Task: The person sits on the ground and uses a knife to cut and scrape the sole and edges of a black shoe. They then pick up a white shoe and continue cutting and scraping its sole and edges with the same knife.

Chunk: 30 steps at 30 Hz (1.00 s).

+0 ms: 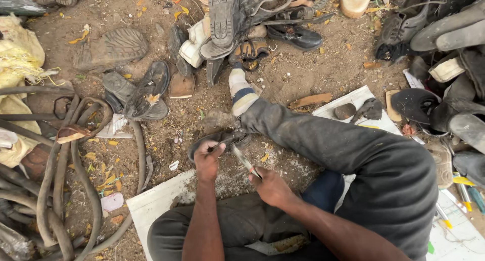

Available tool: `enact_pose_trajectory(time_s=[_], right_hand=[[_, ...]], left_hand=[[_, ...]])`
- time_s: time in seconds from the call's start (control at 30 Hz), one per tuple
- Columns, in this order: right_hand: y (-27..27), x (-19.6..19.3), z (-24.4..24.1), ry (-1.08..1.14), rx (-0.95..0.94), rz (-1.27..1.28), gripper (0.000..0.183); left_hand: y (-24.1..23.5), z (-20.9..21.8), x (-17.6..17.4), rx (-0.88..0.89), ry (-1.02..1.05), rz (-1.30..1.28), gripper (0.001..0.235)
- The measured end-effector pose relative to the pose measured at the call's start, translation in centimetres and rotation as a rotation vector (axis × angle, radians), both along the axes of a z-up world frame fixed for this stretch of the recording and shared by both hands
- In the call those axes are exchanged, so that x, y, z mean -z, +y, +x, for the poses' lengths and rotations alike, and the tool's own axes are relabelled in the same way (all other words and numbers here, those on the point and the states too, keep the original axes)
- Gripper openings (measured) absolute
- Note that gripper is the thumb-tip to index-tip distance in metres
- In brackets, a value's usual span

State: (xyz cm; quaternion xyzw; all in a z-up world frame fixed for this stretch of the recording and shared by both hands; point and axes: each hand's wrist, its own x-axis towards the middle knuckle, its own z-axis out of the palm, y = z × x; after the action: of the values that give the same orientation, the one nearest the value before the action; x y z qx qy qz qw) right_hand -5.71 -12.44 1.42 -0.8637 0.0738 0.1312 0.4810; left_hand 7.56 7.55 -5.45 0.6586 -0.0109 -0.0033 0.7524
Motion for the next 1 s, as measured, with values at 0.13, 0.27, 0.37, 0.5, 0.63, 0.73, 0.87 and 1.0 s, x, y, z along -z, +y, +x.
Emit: enact_pose_trajectory(time_s=[0.13, 0.27, 0.37, 0.5, 0.63, 0.73, 0.87, 1.0], right_hand=[[0.7, 1.0, 3.0, 0.163, -0.005, 0.035, 0.039], [2.9, 0.6, 4.6, -0.012, -0.013, 0.022, 0.038], [4.9, 0.0, 2.7, -0.088, 0.063, 0.079, 0.037], [5.4, 0.0, 2.4, 0.025, 0.069, 0.122, 0.034], [6.1, 0.9, 3.3, -0.015, 0.046, 0.031, 0.029], [6.9, 0.6, 3.5, -0.228, 0.159, -0.025, 0.027], [7.2, 0.7, 3.5, 0.136, 0.127, 0.124, 0.032], [8.2, 0.8, 1.5, 0.012, 0.171, 0.054, 0.027]], left_hand=[[0.0, -0.5, 0.3, 0.016, -0.032, -0.009, 0.014], [-0.3, -0.4, 0.1, -0.012, 0.035, -0.06, 0.013], [0.2, -0.9, 0.1, -0.054, 0.07, -0.164, 0.014], [0.0, -0.4, 0.5, -0.101, 0.052, -0.281, 0.013], [0.0, -0.8, 1.0, -0.103, 0.007, -0.25, 0.013], [0.0, 0.0, 0.2, -0.134, -0.026, -0.247, 0.015], [0.0, 0.2, -0.1, -0.166, -0.007, -0.251, 0.013], [0.0, -1.3, -0.1, -0.175, 0.009, -0.182, 0.013]])
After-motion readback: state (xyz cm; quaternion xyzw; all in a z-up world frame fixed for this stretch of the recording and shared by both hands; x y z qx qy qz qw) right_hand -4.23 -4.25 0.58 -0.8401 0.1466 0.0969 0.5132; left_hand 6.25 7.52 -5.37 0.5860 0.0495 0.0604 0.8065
